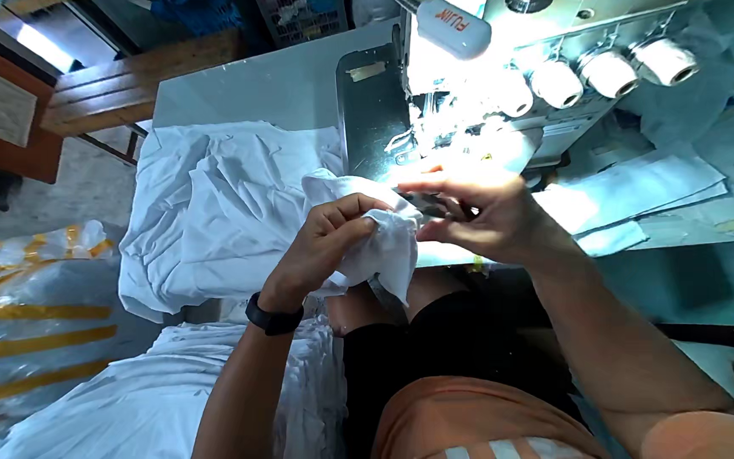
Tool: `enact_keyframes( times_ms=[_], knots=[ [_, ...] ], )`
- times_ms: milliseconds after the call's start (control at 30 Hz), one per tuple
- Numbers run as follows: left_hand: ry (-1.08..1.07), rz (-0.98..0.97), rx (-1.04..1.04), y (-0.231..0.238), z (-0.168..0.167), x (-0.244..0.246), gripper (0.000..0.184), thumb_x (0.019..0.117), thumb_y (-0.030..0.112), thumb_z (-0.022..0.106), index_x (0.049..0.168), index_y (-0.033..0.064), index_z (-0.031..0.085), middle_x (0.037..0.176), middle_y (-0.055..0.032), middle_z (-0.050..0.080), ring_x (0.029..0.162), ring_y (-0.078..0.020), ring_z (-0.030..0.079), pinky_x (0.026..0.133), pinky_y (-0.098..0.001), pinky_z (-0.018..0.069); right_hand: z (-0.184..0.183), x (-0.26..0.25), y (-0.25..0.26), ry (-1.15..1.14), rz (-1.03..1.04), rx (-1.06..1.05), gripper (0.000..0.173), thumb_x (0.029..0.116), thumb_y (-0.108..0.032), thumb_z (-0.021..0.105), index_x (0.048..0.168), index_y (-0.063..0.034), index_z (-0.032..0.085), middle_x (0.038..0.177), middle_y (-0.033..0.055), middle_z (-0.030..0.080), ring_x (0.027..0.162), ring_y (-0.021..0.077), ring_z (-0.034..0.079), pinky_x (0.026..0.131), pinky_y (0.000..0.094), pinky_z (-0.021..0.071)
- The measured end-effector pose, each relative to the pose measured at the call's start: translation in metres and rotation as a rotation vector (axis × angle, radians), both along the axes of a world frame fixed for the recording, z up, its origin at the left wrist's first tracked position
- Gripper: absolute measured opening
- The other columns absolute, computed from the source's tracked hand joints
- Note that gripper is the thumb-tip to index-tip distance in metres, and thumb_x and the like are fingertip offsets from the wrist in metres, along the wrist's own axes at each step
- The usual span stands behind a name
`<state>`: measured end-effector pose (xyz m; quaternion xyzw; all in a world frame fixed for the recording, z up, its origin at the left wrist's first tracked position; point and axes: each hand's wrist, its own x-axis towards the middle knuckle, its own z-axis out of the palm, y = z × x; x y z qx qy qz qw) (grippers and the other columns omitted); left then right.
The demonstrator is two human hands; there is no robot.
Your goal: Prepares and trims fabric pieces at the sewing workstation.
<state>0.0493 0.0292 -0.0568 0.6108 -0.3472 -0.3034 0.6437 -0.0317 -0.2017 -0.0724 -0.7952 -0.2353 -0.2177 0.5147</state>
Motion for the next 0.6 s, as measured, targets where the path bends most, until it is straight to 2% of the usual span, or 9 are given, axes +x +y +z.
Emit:
enact_keyframes(
  times_ms=[33, 100, 200, 233, 267, 300, 400, 533, 600],
  knots=[
    [-0.057, 0.003, 0.030, 0.003, 0.005, -0.002, 0.022, 0.1018, 0.005, 0.046, 0.105, 0.0085, 0.068, 0.077, 0.0051, 0.067, 0.061, 0.0015, 0.061, 0.054, -0.0145, 0.0519, -0.004, 0.003, 0.005, -0.004, 0.034, -0.023, 0.026, 0.0911, -0.019, 0.075, 0.106, 0.0021, 0.074, 0.103, 0.0060, 0.068, 0.086, 0.0001, 0.060, 0.076, 0.0126, 0.0508],
    [-0.242, -0.028, 0.127, 0.008, 0.015, -0.005, 0.012, 0.0997, 0.002, 0.054, 0.095, 0.0046, 0.065, 0.071, 0.0028, 0.062, 0.056, 0.0011, 0.055, 0.051, -0.0121, 0.0464, -0.010, -0.001, 0.017, 0.008, 0.111, -0.043, 0.010, 0.0912, -0.010, 0.071, 0.089, -0.0003, 0.070, 0.081, 0.0029, 0.065, 0.070, 0.0009, 0.057, 0.063, 0.0143, 0.0487],
    [-0.479, -0.258, 0.393, 0.017, 0.019, 0.007, 0.019, 0.0952, 0.010, 0.064, 0.078, 0.0044, 0.069, 0.063, 0.0055, 0.060, 0.055, 0.0045, 0.051, 0.052, -0.0130, 0.0413, -0.020, -0.021, 0.034, 0.058, 0.158, -0.116, 0.007, 0.0920, -0.008, 0.065, 0.089, -0.0022, 0.067, 0.073, 0.0006, 0.061, 0.065, 0.0012, 0.054, 0.060, 0.0139, 0.0463],
    [-0.531, -0.302, 0.492, 0.025, 0.021, 0.014, 0.023, 0.0966, 0.015, 0.062, 0.078, 0.0059, 0.072, 0.067, 0.0052, 0.063, 0.061, 0.0035, 0.056, 0.058, -0.0165, 0.0452, -0.026, -0.029, 0.039, 0.075, 0.175, -0.126, 0.009, 0.0937, -0.008, 0.063, 0.090, -0.0018, 0.068, 0.073, 0.0013, 0.061, 0.066, 0.0020, 0.056, 0.061, 0.0140, 0.0475],
    [-0.566, -0.277, 0.584, 0.035, 0.026, 0.021, 0.024, 0.0990, 0.015, 0.059, 0.087, 0.0034, 0.076, 0.079, 0.0003, 0.071, 0.073, -0.0016, 0.064, 0.071, -0.0235, 0.0540, -0.034, -0.036, 0.043, 0.095, 0.186, -0.135, 0.012, 0.0962, -0.010, 0.061, 0.090, -0.0017, 0.067, 0.074, 0.0021, 0.061, 0.066, 0.0030, 0.056, 0.062, 0.0146, 0.0482],
    [-0.595, -0.168, 0.655, 0.046, 0.029, 0.026, 0.024, 0.1005, 0.014, 0.057, 0.093, 0.0011, 0.076, 0.086, -0.0037, 0.073, 0.079, -0.0063, 0.067, 0.078, -0.0291, 0.0560, -0.041, -0.043, 0.046, 0.112, 0.185, -0.139, 0.015, 0.0984, -0.012, 0.060, 0.090, -0.0019, 0.067, 0.073, 0.0025, 0.061, 0.066, 0.0039, 0.057, 0.062, 0.0155, 0.0484],
    [-0.615, 0.212, 0.861, 0.063, 0.033, 0.028, 0.018, 0.0977, 0.015, 0.067, 0.097, -0.0029, 0.070, 0.084, -0.0111, 0.069, 0.074, -0.0162, 0.064, 0.074, -0.0379, 0.0538, -0.054, -0.053, 0.050, 0.178, 0.133, -0.138, 0.019, 0.0997, -0.016, 0.059, 0.088, -0.0031, 0.067, 0.069, 0.0011, 0.058, 0.059, 0.0027, 0.052, 0.057, 0.0143, 0.0448],
    [-0.545, 0.215, 0.962, 0.050, 0.003, 0.014, 0.056, 0.0879, 0.020, 0.081, 0.134, -0.0020, 0.059, 0.113, -0.0254, 0.067, 0.091, -0.0381, 0.068, 0.080, -0.0564, 0.0553, -0.059, -0.061, 0.051, 0.324, 0.208, -0.103, 0.021, 0.0997, -0.022, 0.062, 0.095, -0.0034, 0.071, 0.074, 0.0006, 0.064, 0.061, 0.0011, 0.056, 0.059, 0.0142, 0.0485],
    [-0.707, 0.256, 0.799, 0.030, -0.020, 0.005, 0.036, 0.0876, 0.013, 0.077, 0.117, -0.0058, 0.069, 0.103, -0.0245, 0.067, 0.087, -0.0367, 0.066, 0.077, -0.0530, 0.0544, -0.064, -0.067, 0.054, 0.375, 0.255, -0.134, 0.023, 0.0978, -0.025, 0.066, 0.101, -0.0036, 0.074, 0.079, 0.0020, 0.066, 0.067, 0.0047, 0.059, 0.064, 0.0179, 0.0502]
  ],
)
